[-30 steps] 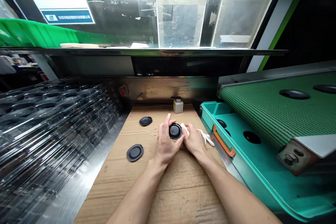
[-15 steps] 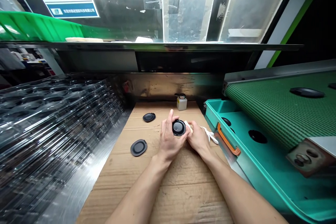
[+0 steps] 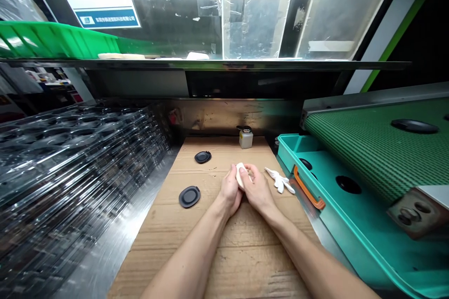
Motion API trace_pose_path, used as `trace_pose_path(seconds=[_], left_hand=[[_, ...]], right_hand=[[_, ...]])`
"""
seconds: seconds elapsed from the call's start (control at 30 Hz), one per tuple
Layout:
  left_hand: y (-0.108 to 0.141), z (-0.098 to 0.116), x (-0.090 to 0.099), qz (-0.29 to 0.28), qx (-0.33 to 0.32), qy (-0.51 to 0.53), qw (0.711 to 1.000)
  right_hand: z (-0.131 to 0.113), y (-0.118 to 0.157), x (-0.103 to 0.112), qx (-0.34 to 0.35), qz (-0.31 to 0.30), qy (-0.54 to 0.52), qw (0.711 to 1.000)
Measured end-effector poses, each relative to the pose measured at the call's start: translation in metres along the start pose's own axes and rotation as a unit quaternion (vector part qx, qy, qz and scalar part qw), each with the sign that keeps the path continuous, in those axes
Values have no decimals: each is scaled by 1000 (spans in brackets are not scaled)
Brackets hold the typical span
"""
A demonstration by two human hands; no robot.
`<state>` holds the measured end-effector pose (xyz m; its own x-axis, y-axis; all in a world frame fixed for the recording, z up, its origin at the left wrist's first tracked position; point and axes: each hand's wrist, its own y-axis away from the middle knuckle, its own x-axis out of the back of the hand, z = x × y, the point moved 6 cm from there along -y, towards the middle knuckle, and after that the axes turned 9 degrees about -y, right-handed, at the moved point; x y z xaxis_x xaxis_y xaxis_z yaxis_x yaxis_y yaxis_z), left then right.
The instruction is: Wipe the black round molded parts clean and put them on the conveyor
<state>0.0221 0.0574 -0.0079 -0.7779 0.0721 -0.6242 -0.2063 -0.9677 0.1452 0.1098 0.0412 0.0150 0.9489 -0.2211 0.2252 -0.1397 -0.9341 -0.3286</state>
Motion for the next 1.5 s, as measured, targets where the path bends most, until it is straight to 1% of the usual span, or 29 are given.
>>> trace_pose_path(seconds=[0.07, 0.1, 0.17, 0.2, 0.23, 0.33, 0.37, 0.47, 0.53, 0.63, 0.7, 0.73, 0.8, 0.9, 1.0, 1.07, 1.13, 1.17, 1.27, 1.33, 1.4, 1.5], left_hand=[[-1, 0, 3, -10, 35, 36, 999], [-2, 2, 5, -12, 42, 49, 998], [-3, 5, 10, -8, 41, 65, 997], [-4, 6, 12, -5, 41, 69, 997], [-5, 5, 13, -6, 44, 71, 996], [-7, 2, 14, -21, 58, 75, 995], [-7, 1, 15, -23, 62, 78, 995], [-9, 2, 18, -15, 68, 89, 994], [-10, 2, 18, -11, 73, 87, 993], [-9, -1, 14, -25, 71, 45, 996], [-7, -4, 9, -46, 61, 1, 997], [-5, -5, 7, -53, 52, -23, 997], [-3, -7, 5, -52, 32, -69, 996], [0, -4, 4, -26, 10, -119, 992], [7, 8, 6, -6, 22, -143, 989], [18, 25, 10, -10, 25, -178, 984], [33, 51, 22, -2, 4, -256, 967], [42, 66, 31, 12, -9, -309, 951], [67, 111, 66, 70, -26, -455, 887], [78, 133, 87, 81, -27, -512, 854], [83, 145, 102, 68, -16, -562, 824], [80, 145, 117, 50, 5, -622, 782]], right_hand=[[-3, 1, -2, 14, -16, 57, 998], [-3, 0, 1, 9, -5, 102, 995], [0, -2, 12, -7, 40, 188, 981], [1, -3, 15, -9, 49, 212, 976], [1, -4, 15, -2, 42, 221, 974], [0, -5, 12, 28, -9, 211, 977], [1, -6, 15, 24, -4, 212, 977], [1, -12, 30, -1, 44, 207, 977], [-1, -15, 34, 4, 37, 168, 985], [-9, -13, 27, 37, -12, 116, 992], [-13, -11, 23, 59, -34, 118, 991], [-13, -11, 23, 60, -30, 133, 989], [-8, -13, 30, 39, 2, 177, 983], [3, -18, 46, 3, 53, 212, 976], [12, -20, 49, -2, 55, 211, 976], [17, -18, 45, -7, 36, 230, 973], [20, -16, 39, -10, 11, 253, 967], [21, -15, 37, -11, 1, 261, 965], [22, -14, 34, -17, -19, 270, 962], [23, -15, 35, -26, -27, 275, 961], [22, -15, 36, -30, -33, 279, 959], [22, -15, 37, -32, -32, 277, 960]])
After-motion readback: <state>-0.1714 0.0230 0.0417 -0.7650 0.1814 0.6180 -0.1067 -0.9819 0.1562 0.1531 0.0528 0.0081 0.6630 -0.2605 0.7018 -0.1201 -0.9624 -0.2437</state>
